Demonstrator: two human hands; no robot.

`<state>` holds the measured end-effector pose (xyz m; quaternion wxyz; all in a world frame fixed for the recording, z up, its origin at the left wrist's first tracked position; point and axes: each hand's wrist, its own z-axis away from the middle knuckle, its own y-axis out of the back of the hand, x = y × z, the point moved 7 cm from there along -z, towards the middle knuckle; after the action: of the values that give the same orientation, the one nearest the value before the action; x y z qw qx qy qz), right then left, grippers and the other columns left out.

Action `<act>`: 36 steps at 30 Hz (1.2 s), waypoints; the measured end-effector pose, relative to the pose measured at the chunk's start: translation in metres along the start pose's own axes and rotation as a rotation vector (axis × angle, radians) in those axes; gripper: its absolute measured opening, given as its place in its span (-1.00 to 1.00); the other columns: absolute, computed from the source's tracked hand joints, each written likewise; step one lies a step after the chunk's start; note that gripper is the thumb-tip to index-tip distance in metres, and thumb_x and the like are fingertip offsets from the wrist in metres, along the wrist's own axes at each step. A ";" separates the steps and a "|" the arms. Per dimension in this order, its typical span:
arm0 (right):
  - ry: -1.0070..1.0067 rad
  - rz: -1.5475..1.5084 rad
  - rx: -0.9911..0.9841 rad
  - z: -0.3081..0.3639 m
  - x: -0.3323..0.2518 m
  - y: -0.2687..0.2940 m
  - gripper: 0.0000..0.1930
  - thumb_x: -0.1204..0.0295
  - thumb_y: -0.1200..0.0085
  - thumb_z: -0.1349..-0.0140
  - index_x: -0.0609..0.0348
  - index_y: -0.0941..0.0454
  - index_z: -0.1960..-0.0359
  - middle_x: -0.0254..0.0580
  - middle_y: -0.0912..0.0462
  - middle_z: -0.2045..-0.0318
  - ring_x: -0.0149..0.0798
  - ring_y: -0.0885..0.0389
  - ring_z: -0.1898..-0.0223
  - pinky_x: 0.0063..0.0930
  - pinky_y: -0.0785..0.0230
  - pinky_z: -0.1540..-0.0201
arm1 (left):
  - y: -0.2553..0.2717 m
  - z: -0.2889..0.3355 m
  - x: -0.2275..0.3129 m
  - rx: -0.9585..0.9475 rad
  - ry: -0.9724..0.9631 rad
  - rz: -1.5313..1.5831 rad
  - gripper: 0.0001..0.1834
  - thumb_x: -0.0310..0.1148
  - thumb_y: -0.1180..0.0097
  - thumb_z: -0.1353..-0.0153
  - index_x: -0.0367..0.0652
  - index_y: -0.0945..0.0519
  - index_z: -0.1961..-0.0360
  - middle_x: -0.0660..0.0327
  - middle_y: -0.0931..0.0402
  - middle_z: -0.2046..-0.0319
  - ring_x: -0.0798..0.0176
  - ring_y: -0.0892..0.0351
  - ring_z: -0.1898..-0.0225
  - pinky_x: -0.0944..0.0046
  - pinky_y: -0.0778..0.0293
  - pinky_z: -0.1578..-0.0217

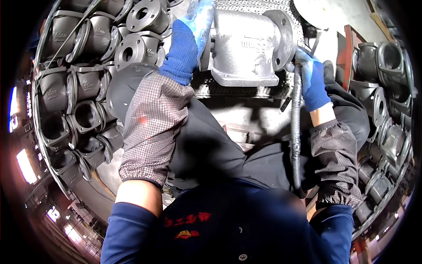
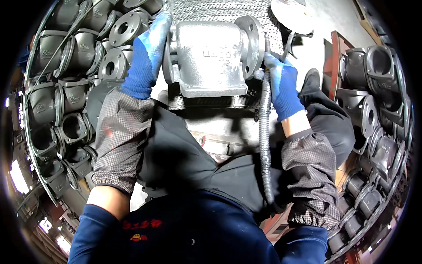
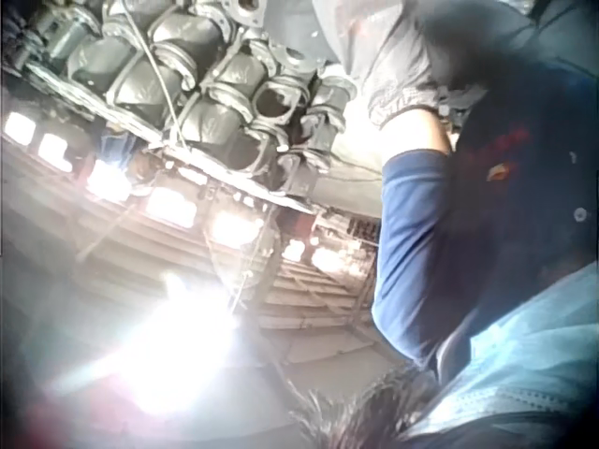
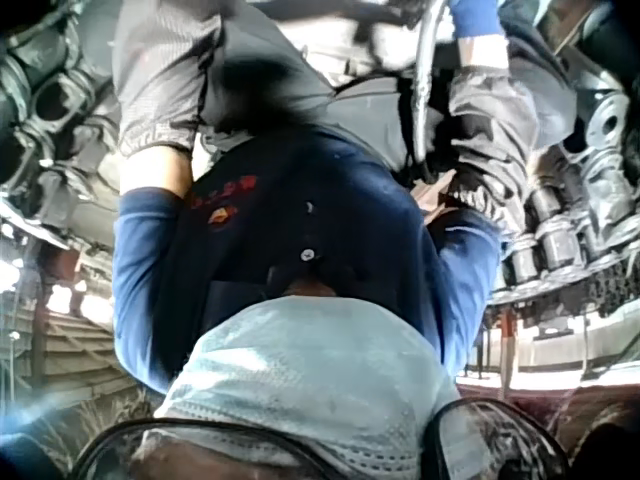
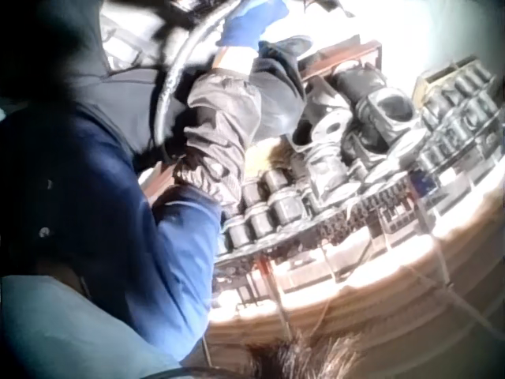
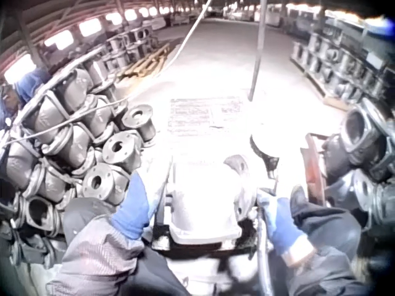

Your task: The person picks up a metal component from a large pile, places it on a work surface, and uses a handheld air grinder to smooth the interior and exterior surfaces. The person turns the component over multiple times to reach different areas with the grinder before placing it back on the pile.

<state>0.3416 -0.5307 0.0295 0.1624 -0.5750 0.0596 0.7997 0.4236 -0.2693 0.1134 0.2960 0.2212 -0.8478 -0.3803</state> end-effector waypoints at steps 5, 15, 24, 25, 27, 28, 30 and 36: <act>-0.102 -0.124 0.084 0.000 0.022 0.024 -0.65 0.48 -0.07 -0.10 0.48 -0.47 0.10 -0.09 -0.60 0.34 -0.39 -0.57 0.35 -0.58 -0.44 0.29 | -0.014 -0.020 0.025 -0.007 -0.042 0.172 -0.63 -0.49 0.10 -0.25 -0.19 -0.42 -0.10 0.05 -0.47 -0.02 0.06 -0.43 -0.09 0.25 -0.35 -0.12; 0.156 0.391 -0.090 -0.005 0.022 0.028 -0.75 0.41 0.11 -0.23 0.35 -0.55 0.25 -0.25 -0.58 0.40 -0.45 -0.52 0.45 -0.63 -0.39 0.36 | -0.030 -0.041 0.025 0.088 -0.454 -0.118 -0.53 -0.58 -0.01 -0.08 -0.17 -0.43 -0.08 0.06 -0.49 0.01 0.02 -0.46 -0.07 0.20 -0.36 -0.13; -0.125 -0.346 0.110 0.000 0.009 0.029 -0.76 0.54 0.02 -0.11 0.45 -0.50 0.21 -0.10 -0.54 0.41 -0.28 -0.59 0.49 -0.54 -0.49 0.44 | -0.030 -0.056 0.016 -0.111 0.744 0.617 -0.58 -0.18 -0.01 -0.26 -0.17 -0.46 -0.08 0.11 -0.52 0.06 0.27 -0.50 0.05 0.39 -0.47 0.12; 0.140 -0.115 0.031 0.004 -0.012 0.030 -0.69 0.47 -0.01 -0.10 0.52 -0.47 0.18 -0.10 -0.53 0.41 -0.29 -0.57 0.49 -0.56 -0.48 0.44 | -0.033 -0.066 0.023 -0.074 0.594 0.512 -0.51 -0.07 -0.02 -0.23 -0.18 -0.48 -0.06 0.14 -0.52 0.05 0.30 -0.51 0.08 0.40 -0.48 0.18; -0.060 -0.313 0.146 0.006 -0.006 0.042 -0.68 0.46 -0.04 -0.08 0.47 -0.50 0.17 -0.08 -0.54 0.39 -0.32 -0.55 0.48 -0.58 -0.47 0.44 | -0.042 -0.068 0.021 -0.051 0.631 0.599 -0.53 -0.09 -0.01 -0.25 -0.18 -0.48 -0.07 0.14 -0.51 0.04 0.30 -0.52 0.08 0.39 -0.48 0.17; -0.035 -0.302 0.135 0.005 -0.010 0.046 -0.66 0.45 -0.04 -0.08 0.47 -0.49 0.14 -0.08 -0.54 0.39 -0.32 -0.54 0.48 -0.57 -0.47 0.44 | -0.042 -0.067 0.025 -0.021 0.681 0.672 -0.54 -0.11 0.00 -0.26 -0.17 -0.47 -0.07 0.13 -0.51 0.02 0.29 -0.52 0.08 0.38 -0.49 0.16; -0.018 -0.267 0.136 0.002 -0.008 0.055 -0.63 0.39 -0.04 -0.12 0.46 -0.47 0.11 -0.12 -0.55 0.36 -0.33 -0.56 0.43 -0.57 -0.48 0.38 | -0.039 -0.076 0.029 -0.130 0.595 0.493 -0.63 -0.29 0.06 -0.29 -0.17 -0.45 -0.09 0.05 -0.46 -0.04 0.17 -0.49 -0.03 0.31 -0.44 0.02; -0.075 -0.334 0.130 0.017 -0.015 0.046 -0.61 0.45 -0.07 -0.08 0.48 -0.43 0.07 -0.10 -0.51 0.35 -0.31 -0.55 0.51 -0.55 -0.49 0.48 | -0.042 -0.069 0.024 -0.075 0.515 0.503 -0.62 -0.52 0.05 -0.20 -0.20 -0.44 -0.07 -0.01 -0.46 -0.01 0.07 -0.49 -0.04 0.27 -0.40 -0.06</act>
<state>0.3151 -0.5723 0.0449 0.3319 -0.5351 0.0087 0.7768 0.4591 -0.3447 0.1257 0.5920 0.0832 -0.7588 -0.2585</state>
